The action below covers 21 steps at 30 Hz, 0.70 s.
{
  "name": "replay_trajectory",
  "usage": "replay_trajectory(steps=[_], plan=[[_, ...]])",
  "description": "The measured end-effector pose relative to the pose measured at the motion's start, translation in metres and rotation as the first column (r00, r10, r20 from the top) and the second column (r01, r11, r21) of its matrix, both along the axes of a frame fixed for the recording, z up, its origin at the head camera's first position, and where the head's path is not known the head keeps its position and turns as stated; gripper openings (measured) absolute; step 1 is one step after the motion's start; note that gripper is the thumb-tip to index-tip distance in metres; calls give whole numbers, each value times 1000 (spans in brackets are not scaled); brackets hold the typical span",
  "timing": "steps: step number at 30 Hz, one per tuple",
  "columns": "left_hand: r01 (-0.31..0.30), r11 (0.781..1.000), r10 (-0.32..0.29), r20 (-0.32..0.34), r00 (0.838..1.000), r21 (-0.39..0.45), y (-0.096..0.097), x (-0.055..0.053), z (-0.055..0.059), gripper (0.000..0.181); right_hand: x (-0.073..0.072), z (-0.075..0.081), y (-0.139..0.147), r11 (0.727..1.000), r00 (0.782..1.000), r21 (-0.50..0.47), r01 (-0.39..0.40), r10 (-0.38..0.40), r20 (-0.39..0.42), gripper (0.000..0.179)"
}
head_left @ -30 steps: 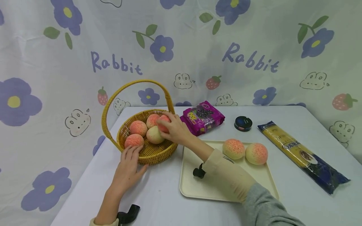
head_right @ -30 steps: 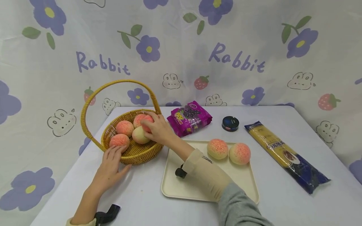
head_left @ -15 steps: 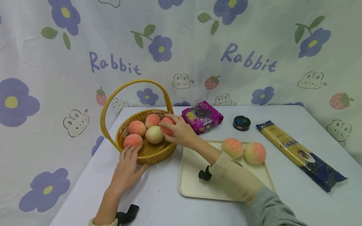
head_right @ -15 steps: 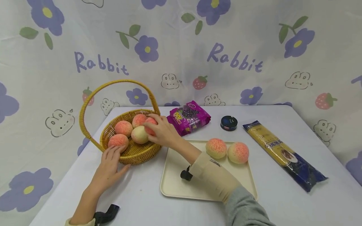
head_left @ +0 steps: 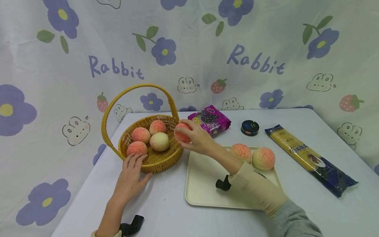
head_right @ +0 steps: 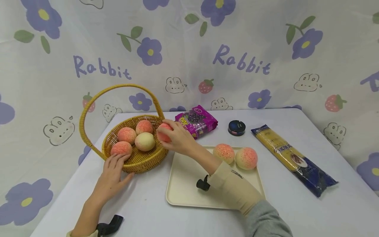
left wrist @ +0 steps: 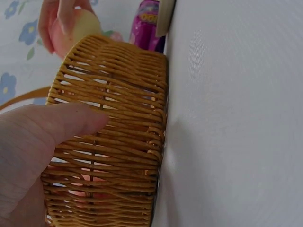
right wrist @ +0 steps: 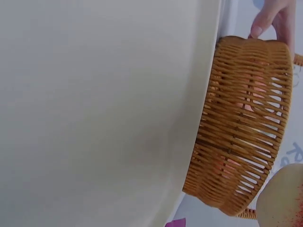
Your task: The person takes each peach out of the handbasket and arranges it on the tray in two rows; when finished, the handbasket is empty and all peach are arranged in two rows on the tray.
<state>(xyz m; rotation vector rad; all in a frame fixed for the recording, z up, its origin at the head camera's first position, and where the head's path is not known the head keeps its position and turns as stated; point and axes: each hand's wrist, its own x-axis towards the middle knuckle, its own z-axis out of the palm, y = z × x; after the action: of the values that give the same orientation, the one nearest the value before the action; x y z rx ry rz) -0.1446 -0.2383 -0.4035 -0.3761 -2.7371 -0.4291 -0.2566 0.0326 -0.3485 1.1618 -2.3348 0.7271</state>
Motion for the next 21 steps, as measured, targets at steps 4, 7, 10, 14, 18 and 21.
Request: replay_trajectory(steps=[4,7,10,14,18,21], plan=[[2,1000,-2,-1,1000,2,0,0,-1,65,1,1,10,1000,1000,-13,19,-19,3,43],[-1,1000,1,-1,1000,1,1,0,-1,65,1,1,17,999,999,-17,30,-29,12,43],[-5,1000,5,1,1000,-3,1,0,-1,65,3,0,23,999,999,-13,41,-40,32,42],[-6,1000,6,8,1000,-1,2,0,-1,65,5,-3,30,998,997,6,65,-65,52,42],[-4,1000,4,13,1000,0,1,1,0,65,7,-5,38,997,996,18,77,-78,49,42],[-2,1000,2,6,1000,0,1,1,0,65,9,-6,43,997,996,13,72,-72,50,42]])
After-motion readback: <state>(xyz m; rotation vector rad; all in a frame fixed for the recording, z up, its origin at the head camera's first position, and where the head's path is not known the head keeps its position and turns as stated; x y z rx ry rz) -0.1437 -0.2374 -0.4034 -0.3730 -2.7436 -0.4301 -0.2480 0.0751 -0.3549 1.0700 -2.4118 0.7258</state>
